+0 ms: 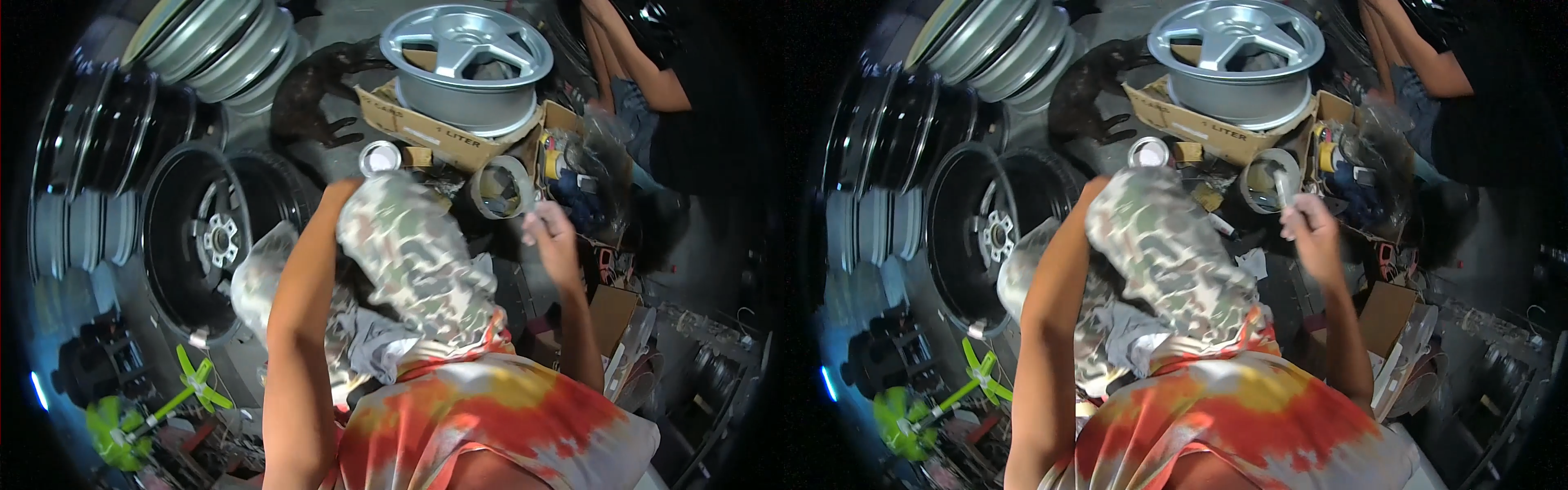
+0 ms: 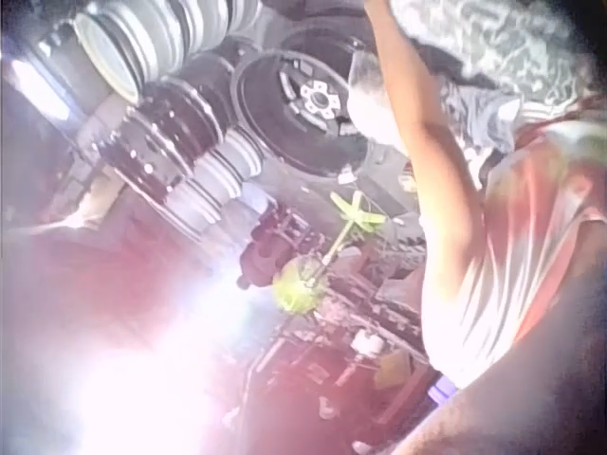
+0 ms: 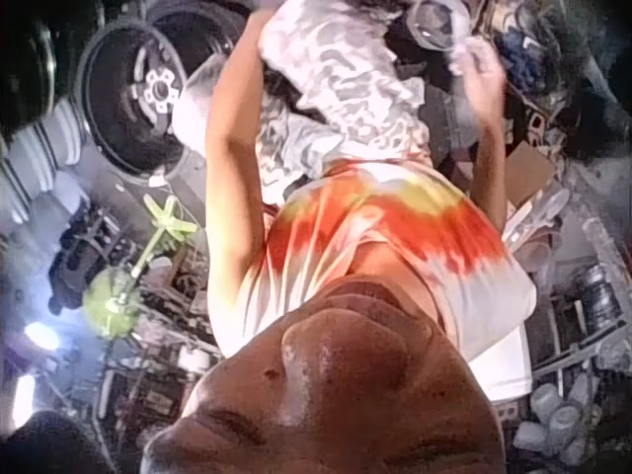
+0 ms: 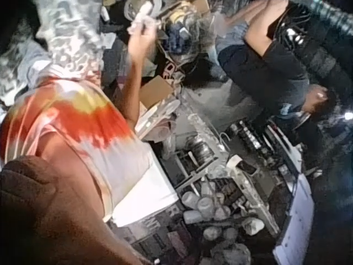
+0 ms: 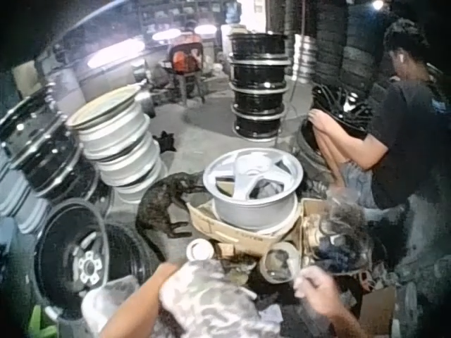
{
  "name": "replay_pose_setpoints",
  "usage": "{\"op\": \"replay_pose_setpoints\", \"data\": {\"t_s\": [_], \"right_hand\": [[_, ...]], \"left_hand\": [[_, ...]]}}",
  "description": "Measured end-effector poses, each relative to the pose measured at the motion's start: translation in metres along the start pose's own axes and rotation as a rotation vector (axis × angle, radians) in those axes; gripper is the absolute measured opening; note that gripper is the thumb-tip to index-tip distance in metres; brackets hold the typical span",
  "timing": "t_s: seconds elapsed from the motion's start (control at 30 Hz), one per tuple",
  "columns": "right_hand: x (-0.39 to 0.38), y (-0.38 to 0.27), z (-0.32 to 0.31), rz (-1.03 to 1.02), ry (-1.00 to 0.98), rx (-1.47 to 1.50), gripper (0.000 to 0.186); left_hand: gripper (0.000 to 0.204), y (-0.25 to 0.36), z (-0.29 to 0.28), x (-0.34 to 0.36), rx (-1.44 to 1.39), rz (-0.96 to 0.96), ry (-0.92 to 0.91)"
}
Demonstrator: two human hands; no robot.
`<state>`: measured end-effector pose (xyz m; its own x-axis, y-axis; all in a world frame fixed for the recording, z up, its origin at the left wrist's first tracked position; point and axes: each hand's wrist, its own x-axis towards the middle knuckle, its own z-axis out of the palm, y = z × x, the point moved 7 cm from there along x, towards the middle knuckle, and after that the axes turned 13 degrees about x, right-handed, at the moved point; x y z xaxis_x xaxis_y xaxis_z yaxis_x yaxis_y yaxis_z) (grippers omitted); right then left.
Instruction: Applying filler material to a car rim and sanding it down to repair surface damage.
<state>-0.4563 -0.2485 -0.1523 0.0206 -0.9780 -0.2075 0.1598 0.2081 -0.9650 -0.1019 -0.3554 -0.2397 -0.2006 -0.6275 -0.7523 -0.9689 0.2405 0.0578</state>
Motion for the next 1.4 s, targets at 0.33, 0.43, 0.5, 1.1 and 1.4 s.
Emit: {"op": "replay_pose_setpoints", "data": {"t_s": [0.33,0.43,0.5,1.1,1.4], "right_hand": [[0.068,0.200,0.065,0.060,-0.142,-0.468,0.023],[0.107,0.224,0.081,-0.063,-0.017,-0.613,0.030],[0.128,0.241,0.086,0.056,-0.075,-0.816,0.038],[0.085,-0.040,0.190,-0.092,-0.101,0.141,0.023],[0.038,-0.091,0.249,-0.228,-0.352,0.290,0.011]], "left_hand": [[0.025,0.016,0.056,-0.060,-0.476,0.177,0.213],[0.025,0.008,0.055,-0.063,-0.636,0.183,0.313],[0.025,-0.016,0.052,-0.070,-0.742,0.192,0.398],[0.035,-0.031,-0.096,-0.163,-1.012,0.254,0.902],[0.026,-0.027,-0.085,-0.233,-1.116,0.276,1.146]]}}
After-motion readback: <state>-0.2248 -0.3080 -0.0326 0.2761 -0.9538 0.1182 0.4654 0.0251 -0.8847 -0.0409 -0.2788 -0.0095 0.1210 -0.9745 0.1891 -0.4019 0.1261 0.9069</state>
